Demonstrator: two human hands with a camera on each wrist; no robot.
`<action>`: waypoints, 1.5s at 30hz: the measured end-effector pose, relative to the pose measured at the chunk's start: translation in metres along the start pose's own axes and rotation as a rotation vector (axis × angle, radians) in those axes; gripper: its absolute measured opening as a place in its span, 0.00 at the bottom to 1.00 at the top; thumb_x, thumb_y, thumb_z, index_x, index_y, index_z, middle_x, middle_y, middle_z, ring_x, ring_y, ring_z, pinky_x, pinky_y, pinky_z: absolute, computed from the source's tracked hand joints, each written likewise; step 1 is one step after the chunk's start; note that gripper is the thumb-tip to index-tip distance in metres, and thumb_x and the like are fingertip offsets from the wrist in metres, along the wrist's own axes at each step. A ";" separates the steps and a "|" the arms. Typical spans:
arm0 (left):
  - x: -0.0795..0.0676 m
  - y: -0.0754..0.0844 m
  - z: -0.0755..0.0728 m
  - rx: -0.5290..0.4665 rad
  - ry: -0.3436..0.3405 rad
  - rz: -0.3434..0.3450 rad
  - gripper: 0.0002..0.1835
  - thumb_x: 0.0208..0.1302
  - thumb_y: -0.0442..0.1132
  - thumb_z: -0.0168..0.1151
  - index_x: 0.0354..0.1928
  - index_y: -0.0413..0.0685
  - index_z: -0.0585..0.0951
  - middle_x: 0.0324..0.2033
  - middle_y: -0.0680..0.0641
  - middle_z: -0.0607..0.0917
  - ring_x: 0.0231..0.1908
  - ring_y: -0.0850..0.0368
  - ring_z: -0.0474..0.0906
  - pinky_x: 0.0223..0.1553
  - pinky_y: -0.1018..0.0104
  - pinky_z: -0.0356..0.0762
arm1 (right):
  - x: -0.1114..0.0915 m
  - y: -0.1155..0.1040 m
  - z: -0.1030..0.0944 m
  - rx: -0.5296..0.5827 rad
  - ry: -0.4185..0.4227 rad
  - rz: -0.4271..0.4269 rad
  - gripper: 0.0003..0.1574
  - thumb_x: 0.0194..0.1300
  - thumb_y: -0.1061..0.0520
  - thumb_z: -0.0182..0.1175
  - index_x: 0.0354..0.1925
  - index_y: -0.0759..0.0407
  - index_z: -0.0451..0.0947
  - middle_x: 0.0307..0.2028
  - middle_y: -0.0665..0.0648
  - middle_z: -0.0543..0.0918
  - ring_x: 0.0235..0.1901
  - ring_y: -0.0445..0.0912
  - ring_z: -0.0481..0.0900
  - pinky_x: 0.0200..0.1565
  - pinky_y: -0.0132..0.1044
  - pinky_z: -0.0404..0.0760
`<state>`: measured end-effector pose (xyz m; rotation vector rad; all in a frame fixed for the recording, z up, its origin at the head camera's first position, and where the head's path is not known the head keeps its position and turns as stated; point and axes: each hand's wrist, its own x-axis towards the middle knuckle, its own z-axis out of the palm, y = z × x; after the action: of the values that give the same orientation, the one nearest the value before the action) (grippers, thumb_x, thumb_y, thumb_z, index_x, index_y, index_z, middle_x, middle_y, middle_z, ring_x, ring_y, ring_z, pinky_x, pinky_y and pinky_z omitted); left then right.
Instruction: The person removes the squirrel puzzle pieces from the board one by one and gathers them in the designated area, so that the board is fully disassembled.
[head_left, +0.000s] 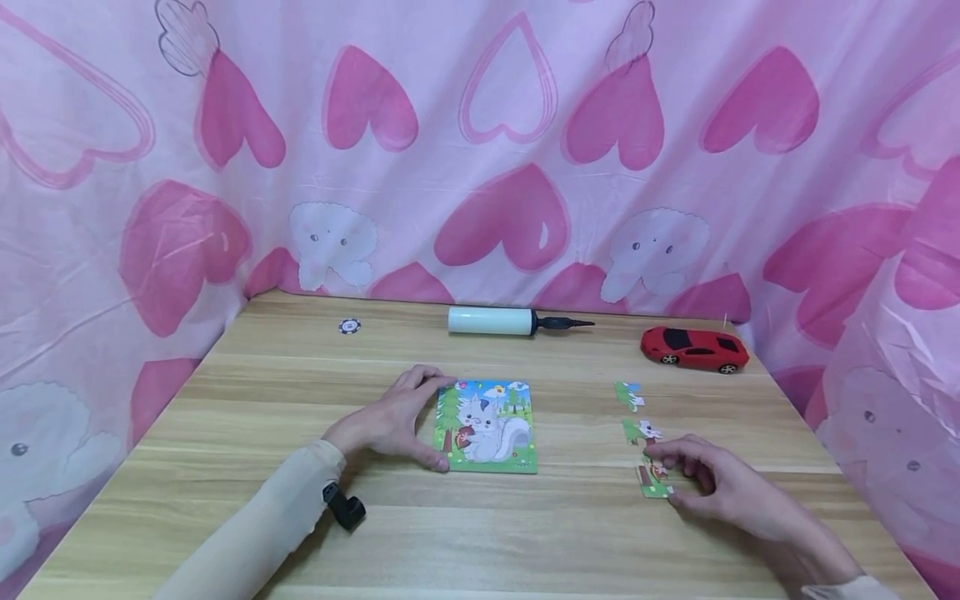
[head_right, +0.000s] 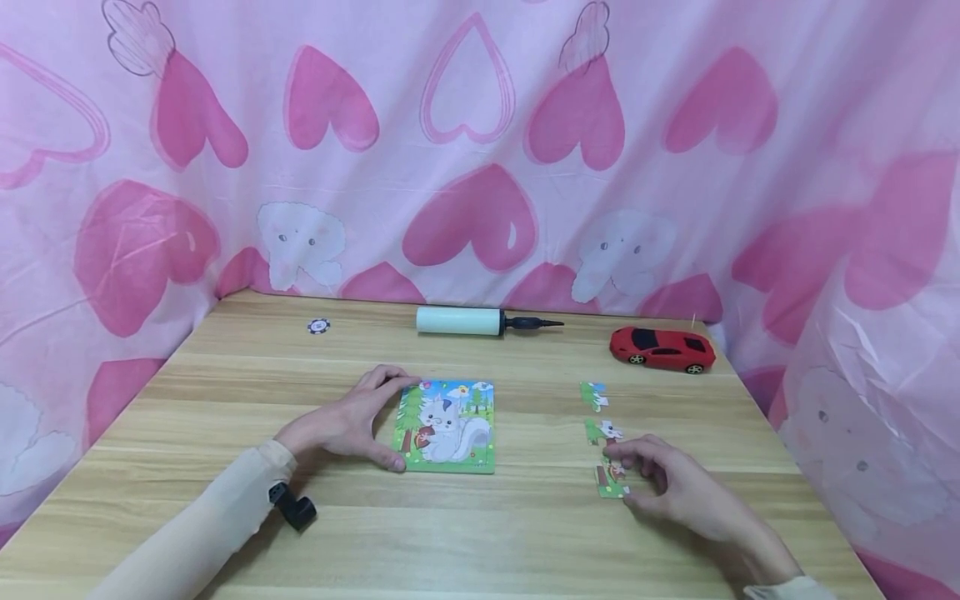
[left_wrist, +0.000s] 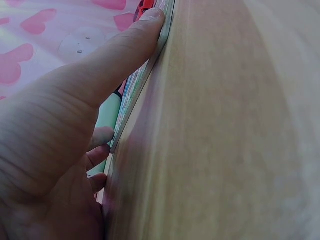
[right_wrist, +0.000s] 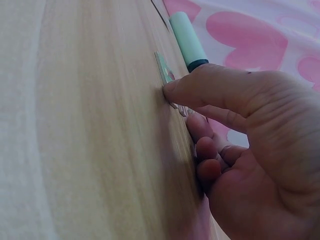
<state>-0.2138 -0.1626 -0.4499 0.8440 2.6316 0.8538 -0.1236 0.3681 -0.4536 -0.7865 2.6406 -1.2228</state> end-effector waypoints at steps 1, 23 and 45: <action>0.000 0.000 0.000 0.000 0.000 0.001 0.73 0.45 0.71 0.89 0.89 0.54 0.60 0.82 0.43 0.59 0.81 0.40 0.55 0.82 0.32 0.60 | 0.000 0.000 0.000 -0.002 0.000 0.001 0.36 0.66 0.64 0.79 0.70 0.57 0.81 0.49 0.54 0.81 0.43 0.46 0.74 0.35 0.36 0.75; 0.001 0.002 -0.001 -0.003 -0.003 -0.003 0.73 0.45 0.71 0.89 0.89 0.55 0.60 0.83 0.43 0.58 0.82 0.40 0.54 0.82 0.32 0.60 | 0.019 -0.023 -0.015 -0.044 0.108 -0.033 0.39 0.65 0.64 0.80 0.71 0.57 0.81 0.44 0.56 0.85 0.38 0.48 0.77 0.33 0.35 0.76; -0.001 0.000 0.000 0.003 0.002 0.001 0.72 0.45 0.71 0.89 0.89 0.56 0.60 0.81 0.44 0.60 0.82 0.41 0.54 0.83 0.32 0.59 | 0.093 -0.062 -0.012 0.076 0.107 -0.090 0.61 0.68 0.63 0.79 0.87 0.41 0.59 0.77 0.55 0.75 0.71 0.53 0.77 0.65 0.31 0.80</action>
<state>-0.2133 -0.1630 -0.4500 0.8460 2.6350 0.8512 -0.1821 0.2955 -0.3904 -0.8583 2.6496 -1.4166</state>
